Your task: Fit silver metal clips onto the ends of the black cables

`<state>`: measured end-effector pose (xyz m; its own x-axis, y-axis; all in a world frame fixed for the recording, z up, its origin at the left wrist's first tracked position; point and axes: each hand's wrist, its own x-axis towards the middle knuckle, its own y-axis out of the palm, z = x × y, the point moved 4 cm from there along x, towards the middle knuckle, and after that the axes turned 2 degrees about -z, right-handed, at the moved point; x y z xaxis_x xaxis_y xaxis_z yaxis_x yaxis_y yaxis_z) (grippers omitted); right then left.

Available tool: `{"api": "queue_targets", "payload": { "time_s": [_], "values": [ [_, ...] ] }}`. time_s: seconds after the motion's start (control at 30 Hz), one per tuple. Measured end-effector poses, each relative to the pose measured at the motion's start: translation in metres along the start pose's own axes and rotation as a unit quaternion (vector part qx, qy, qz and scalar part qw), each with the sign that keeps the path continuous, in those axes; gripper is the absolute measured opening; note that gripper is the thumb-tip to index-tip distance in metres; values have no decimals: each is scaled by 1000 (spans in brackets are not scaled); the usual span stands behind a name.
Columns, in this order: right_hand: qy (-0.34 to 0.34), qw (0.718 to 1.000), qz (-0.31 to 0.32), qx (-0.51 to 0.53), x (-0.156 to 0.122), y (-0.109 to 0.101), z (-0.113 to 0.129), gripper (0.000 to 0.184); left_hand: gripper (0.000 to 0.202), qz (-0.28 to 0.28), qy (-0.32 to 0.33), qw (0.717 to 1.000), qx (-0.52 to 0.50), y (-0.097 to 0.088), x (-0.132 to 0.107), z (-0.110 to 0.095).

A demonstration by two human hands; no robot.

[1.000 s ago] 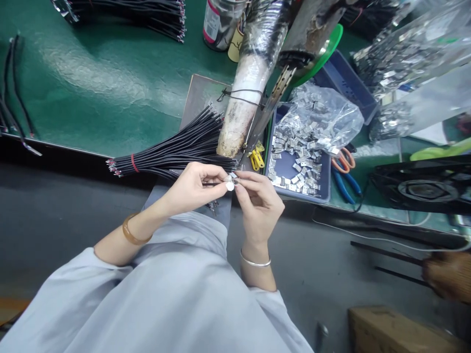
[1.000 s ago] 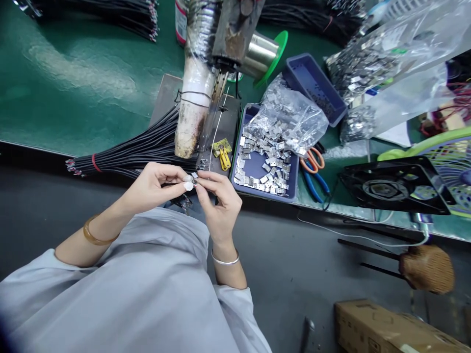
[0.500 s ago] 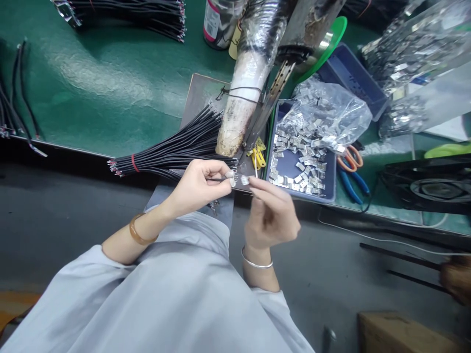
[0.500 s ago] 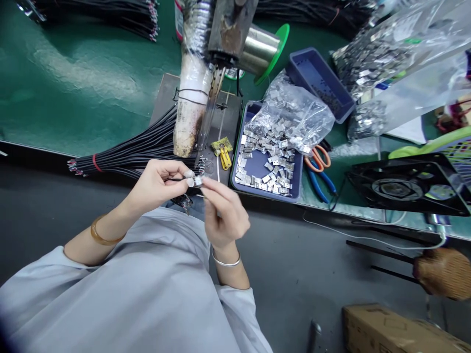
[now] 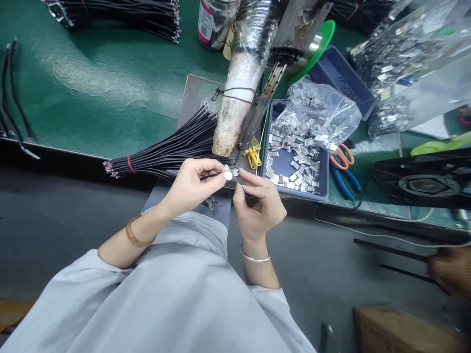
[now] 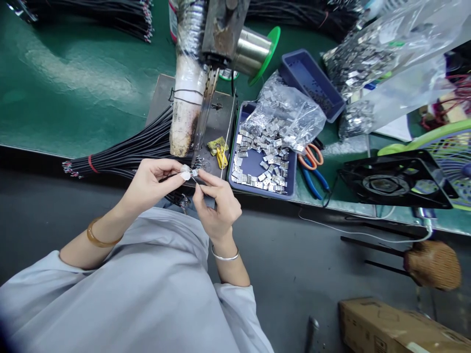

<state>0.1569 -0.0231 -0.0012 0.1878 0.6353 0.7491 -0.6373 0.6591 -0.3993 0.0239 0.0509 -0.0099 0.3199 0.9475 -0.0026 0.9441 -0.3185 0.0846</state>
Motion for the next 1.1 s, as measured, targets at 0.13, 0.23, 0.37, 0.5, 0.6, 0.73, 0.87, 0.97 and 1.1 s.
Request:
{"api": "queue_targets", "payload": {
  "time_s": [0.13,0.23,0.37,0.5,0.6,0.73,0.87,0.97,1.1],
  "values": [
    [-81,995,-6,-53,3,2,3,18,16,-48,-7,999,-6,3,-1,2],
    [-113,991,-18,-65,6,3,3,18,15,-68,-13,997,-21,5,1,0],
    [-119,991,-22,-63,10,6,2,19,14,-74,-11,997,-29,6,3,-4],
    [-118,990,-24,-72,13,6,4,19,15,-85,6,996,-20,4,3,-7],
    [-115,990,-20,-78,14,6,6,19,13,-85,13,996,-19,3,2,-8],
    [-128,989,-15,-68,12,4,6,18,11,-71,1,997,-34,3,2,-6],
    [-115,992,-7,-46,9,2,3,17,14,-68,-23,997,-42,5,2,-4],
    [-60,998,-6,-23,11,1,0,16,14,-74,-32,996,-29,7,2,-5],
    [-23,999,15,-28,14,3,0,17,12,-89,-24,996,-7,8,0,-10]
  ]
}}
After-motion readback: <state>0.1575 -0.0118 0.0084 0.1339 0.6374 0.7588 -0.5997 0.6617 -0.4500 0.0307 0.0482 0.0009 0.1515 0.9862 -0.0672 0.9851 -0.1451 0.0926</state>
